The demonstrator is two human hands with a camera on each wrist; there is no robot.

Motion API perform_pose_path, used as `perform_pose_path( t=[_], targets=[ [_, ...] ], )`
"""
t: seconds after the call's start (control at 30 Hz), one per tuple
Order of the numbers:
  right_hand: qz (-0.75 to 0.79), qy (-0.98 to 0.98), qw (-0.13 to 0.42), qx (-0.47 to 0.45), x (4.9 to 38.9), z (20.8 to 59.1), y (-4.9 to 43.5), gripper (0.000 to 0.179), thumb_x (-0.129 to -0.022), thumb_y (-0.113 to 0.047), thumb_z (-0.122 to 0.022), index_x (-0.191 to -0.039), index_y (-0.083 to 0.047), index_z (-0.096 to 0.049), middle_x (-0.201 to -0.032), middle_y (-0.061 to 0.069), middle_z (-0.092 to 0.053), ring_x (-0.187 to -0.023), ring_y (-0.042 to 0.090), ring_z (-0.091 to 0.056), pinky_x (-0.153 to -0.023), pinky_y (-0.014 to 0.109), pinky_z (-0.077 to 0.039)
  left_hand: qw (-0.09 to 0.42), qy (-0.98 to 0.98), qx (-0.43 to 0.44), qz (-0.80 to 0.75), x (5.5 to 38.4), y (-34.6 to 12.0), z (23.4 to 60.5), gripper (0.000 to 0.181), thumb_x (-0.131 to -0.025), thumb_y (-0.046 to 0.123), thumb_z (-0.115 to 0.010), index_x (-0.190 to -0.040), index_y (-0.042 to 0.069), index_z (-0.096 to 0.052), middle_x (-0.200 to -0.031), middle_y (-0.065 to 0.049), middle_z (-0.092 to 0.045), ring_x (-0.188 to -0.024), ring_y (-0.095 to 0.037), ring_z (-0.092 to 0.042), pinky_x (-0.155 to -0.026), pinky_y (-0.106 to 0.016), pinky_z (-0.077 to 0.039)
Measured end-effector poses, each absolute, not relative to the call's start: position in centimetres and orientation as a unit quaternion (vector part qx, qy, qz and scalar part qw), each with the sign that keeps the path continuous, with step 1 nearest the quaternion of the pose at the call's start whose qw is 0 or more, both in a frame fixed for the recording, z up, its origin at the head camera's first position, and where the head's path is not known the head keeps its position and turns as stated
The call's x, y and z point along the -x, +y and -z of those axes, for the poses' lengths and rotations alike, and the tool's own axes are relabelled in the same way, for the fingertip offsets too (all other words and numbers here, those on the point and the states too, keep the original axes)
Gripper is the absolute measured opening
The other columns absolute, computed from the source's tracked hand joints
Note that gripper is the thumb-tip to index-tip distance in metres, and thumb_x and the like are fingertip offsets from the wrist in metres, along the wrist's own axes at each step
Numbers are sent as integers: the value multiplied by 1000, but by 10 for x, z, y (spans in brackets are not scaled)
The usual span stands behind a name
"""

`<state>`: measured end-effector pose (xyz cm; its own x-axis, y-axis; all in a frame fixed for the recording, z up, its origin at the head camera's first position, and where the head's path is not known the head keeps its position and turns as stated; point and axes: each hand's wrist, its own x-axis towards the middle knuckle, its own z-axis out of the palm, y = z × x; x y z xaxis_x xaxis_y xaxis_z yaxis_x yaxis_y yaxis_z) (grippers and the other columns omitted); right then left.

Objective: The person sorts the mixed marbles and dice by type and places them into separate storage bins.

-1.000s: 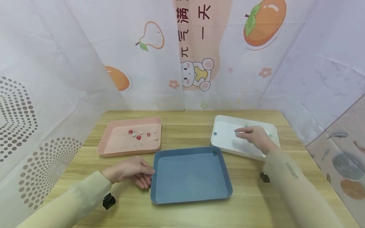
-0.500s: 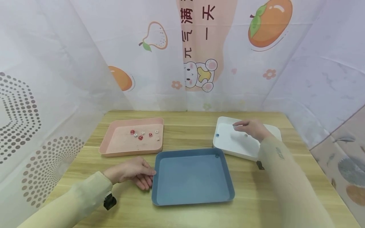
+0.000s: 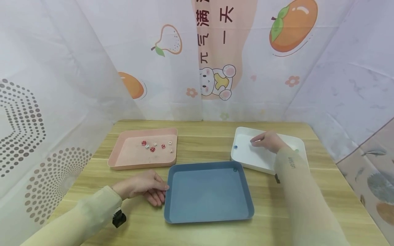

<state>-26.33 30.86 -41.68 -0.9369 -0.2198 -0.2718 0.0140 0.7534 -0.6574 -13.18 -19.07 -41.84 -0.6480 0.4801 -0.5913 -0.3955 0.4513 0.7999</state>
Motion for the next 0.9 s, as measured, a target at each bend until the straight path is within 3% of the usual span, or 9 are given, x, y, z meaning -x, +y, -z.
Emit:
perform_pose_path(
  t=[0.23,0.5,0.73,0.9],
  targets=[
    [325,930,163,61,266,427,312,32,-94,-25,-75,-121,-8,-76,-138,25,-61,-135,49,-46,-113,65,-36,423,741,-28,-521,132,-190,419,28,-98,20,-68,-91,-6,-74,-81,-19,-75,-68,-23,-75,-65,-37,-65],
    [306,937,157,62,265,435,308,22,-93,-22,-74,-111,-11,-80,-134,25,-64,-133,49,-47,-113,65,-34,421,743,-31,-520,132,-189,418,27,-98,18,-67,-90,-6,-74,-80,-19,-75,-68,-23,-75,-64,-36,-65],
    [300,938,162,62,262,427,307,32,-96,-24,-71,-123,-9,-75,-141,27,-57,-137,51,-42,-114,65,-34,417,745,-34,-519,131,-189,417,27,-99,18,-67,-89,-7,-73,-79,-18,-75,-67,-23,-75,-64,-36,-65],
    [316,933,162,57,256,416,316,41,-99,-29,-69,-132,-5,-69,-141,27,-57,-127,46,-51,-106,62,-43,416,744,-33,-522,130,-190,417,27,-99,18,-67,-89,-7,-73,-79,-19,-74,-67,-23,-75,-64,-37,-65]
  ],
)
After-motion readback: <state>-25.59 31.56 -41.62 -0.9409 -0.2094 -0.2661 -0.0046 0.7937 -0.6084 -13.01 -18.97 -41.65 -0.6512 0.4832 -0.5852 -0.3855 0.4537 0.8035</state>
